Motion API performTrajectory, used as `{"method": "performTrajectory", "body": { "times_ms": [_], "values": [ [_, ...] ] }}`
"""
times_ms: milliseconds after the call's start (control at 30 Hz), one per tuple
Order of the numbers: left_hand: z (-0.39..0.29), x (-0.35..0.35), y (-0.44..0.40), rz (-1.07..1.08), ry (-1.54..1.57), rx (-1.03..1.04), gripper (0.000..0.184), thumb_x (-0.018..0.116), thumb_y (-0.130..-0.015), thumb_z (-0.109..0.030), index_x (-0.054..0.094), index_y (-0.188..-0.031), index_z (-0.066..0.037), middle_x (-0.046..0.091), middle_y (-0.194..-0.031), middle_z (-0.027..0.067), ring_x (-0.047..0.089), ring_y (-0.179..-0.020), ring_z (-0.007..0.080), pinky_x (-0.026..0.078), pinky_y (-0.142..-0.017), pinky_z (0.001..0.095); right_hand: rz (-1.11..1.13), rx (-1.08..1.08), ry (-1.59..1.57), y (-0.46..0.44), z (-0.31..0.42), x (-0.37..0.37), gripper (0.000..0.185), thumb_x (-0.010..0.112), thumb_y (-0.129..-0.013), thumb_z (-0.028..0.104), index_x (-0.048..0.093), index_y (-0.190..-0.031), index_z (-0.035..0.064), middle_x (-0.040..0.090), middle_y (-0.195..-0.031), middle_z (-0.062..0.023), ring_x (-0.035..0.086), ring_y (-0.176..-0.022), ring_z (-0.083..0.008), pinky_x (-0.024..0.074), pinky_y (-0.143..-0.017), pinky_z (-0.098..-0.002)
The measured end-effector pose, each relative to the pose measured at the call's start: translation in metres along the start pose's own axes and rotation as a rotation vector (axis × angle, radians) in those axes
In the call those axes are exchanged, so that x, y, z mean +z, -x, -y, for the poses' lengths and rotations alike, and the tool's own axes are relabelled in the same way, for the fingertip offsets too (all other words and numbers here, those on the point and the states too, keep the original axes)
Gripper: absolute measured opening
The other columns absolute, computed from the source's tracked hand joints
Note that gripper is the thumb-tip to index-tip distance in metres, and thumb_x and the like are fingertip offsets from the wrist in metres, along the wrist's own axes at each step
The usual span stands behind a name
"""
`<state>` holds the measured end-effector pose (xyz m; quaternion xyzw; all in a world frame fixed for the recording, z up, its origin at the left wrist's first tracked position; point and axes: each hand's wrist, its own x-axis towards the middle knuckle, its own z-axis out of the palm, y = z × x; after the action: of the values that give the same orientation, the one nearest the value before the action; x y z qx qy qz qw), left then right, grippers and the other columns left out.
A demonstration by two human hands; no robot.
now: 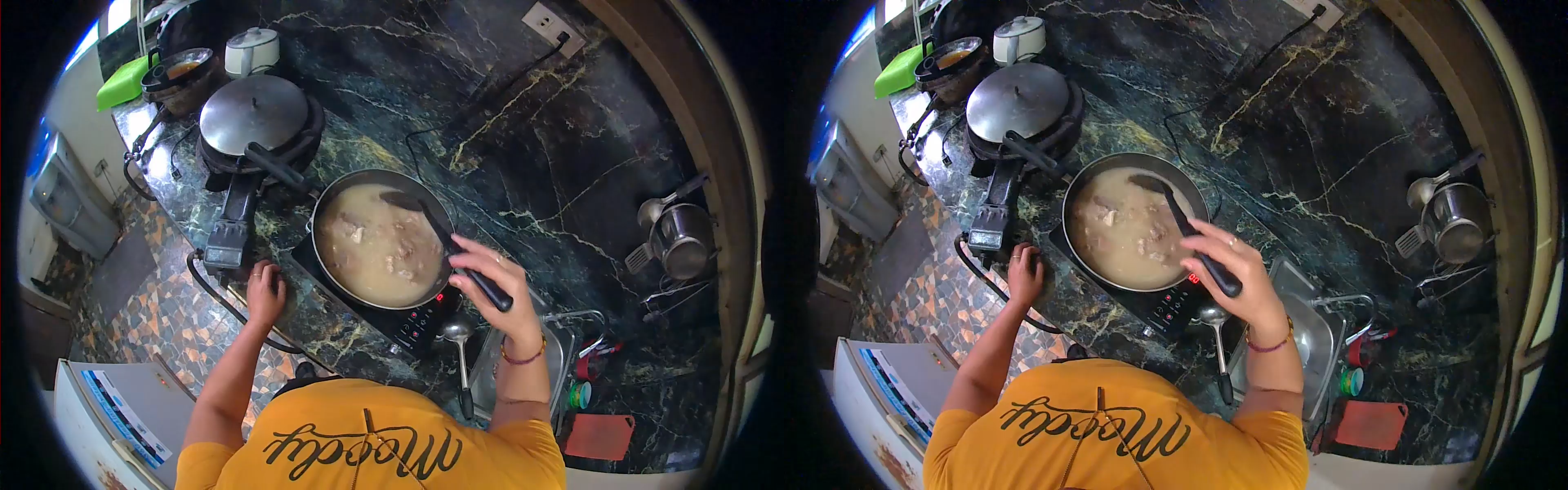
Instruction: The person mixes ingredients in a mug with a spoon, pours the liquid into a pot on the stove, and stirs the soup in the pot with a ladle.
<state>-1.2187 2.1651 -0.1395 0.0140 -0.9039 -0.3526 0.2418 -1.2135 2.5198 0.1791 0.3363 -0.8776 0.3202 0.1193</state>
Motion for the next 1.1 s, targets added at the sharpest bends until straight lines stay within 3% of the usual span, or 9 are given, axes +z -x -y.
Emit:
{"method": "performTrajectory", "body": {
  "times_ms": [100, 133, 167, 267, 333, 633, 833, 1100],
  "values": [
    [-0.001, 0.000, -0.001, -0.007, 0.011, 0.013, 0.022, 0.064, -0.081, -0.007, 0.058, -0.102, -0.006, 0.058, -0.113, 0.0165, 0.058, -0.104, 0.0380, 0.048, -0.087, 0.0448, 0.109, 0.046, -0.077, 0.020, 0.006, -0.003, 0.025, 0.077, -0.082, 0.007, 0.070, -0.106, 0.0035, 0.068, -0.115, -0.0202, 0.068, -0.107, -0.0305, 0.0534, -0.089, -0.0385],
    [-0.001, -0.001, -0.001, -0.004, 0.013, 0.018, 0.022, 0.064, -0.081, -0.007, 0.058, -0.102, -0.006, 0.058, -0.113, 0.0165, 0.058, -0.104, 0.0380, 0.048, -0.087, 0.0448, 0.157, -0.044, -0.017, 0.023, -0.001, 0.003, 0.025, 0.077, -0.081, 0.007, 0.070, -0.105, 0.0032, 0.068, -0.116, -0.0215, 0.069, -0.104, -0.0325, 0.0542, -0.087, -0.0384],
    [-0.002, -0.001, -0.001, 0.008, 0.011, 0.005, 0.021, 0.064, -0.082, -0.007, 0.057, -0.102, -0.006, 0.057, -0.114, 0.0167, 0.057, -0.106, 0.0386, 0.048, -0.089, 0.0449, 0.177, 0.002, -0.085, 0.027, -0.001, 0.011, 0.025, 0.078, -0.080, 0.005, 0.071, -0.103, 0.0018, 0.066, -0.121, -0.0224, 0.066, -0.110, -0.0345, 0.0525, -0.090, -0.0381],
    [-0.003, -0.001, 0.000, 0.016, -0.003, 0.000, 0.021, 0.063, -0.083, -0.007, 0.057, -0.103, -0.006, 0.057, -0.115, 0.0169, 0.057, -0.107, 0.0393, 0.047, -0.090, 0.0449, 0.164, -0.009, -0.035, 0.034, -0.019, 0.038, 0.027, 0.078, -0.080, 0.007, 0.070, -0.105, 0.0027, 0.065, -0.124, -0.0225, 0.066, -0.108, -0.0346, 0.0524, -0.090, -0.0380],
    [-0.002, 0.000, 0.000, 0.006, -0.020, 0.003, 0.021, 0.063, -0.083, -0.007, 0.057, -0.103, -0.006, 0.057, -0.115, 0.0168, 0.057, -0.107, 0.0392, 0.047, -0.090, 0.0448, 0.182, 0.036, 0.001, 0.036, -0.029, 0.050, 0.027, 0.074, -0.086, 0.015, 0.068, -0.111, 0.0106, 0.060, -0.132, -0.0207, 0.063, -0.112, -0.0383, 0.0512, -0.092, -0.0406],
    [0.004, 0.002, 0.000, 0.016, 0.008, 0.011, 0.027, 0.065, -0.079, -0.007, 0.056, -0.104, -0.005, 0.056, -0.113, 0.0168, 0.056, -0.105, 0.0390, 0.047, -0.089, 0.0460, 0.060, 0.024, -0.128, 0.045, -0.014, 0.035, 0.028, 0.077, -0.083, 0.009, 0.069, -0.110, 0.0061, 0.063, -0.128, -0.0181, 0.067, -0.104, -0.0339, 0.0532, -0.088, -0.0385],
    [0.001, 0.001, 0.001, 0.028, -0.032, -0.007, 0.022, 0.062, -0.083, -0.007, 0.057, -0.104, -0.005, 0.056, -0.116, 0.0175, 0.056, -0.108, 0.0395, 0.046, -0.092, 0.0454, 0.032, 0.059, -0.051, 0.042, -0.014, 0.056, 0.024, 0.077, -0.082, 0.009, 0.071, -0.105, 0.0044, 0.065, -0.124, -0.0194, 0.068, -0.105, -0.0319, 0.0526, -0.089, -0.0365],
    [-0.001, 0.000, 0.000, 0.022, 0.008, -0.029, 0.019, 0.063, -0.083, -0.008, 0.058, -0.101, -0.005, 0.057, -0.116, 0.0181, 0.056, -0.108, 0.0403, 0.047, -0.092, 0.0454, 0.007, 0.087, -0.193, 0.055, 0.017, 0.043, 0.025, 0.078, -0.080, 0.005, 0.071, -0.105, 0.0028, 0.067, -0.118, -0.0213, 0.069, -0.102, -0.0318, 0.0531, -0.088, -0.0353]
  ]
}}
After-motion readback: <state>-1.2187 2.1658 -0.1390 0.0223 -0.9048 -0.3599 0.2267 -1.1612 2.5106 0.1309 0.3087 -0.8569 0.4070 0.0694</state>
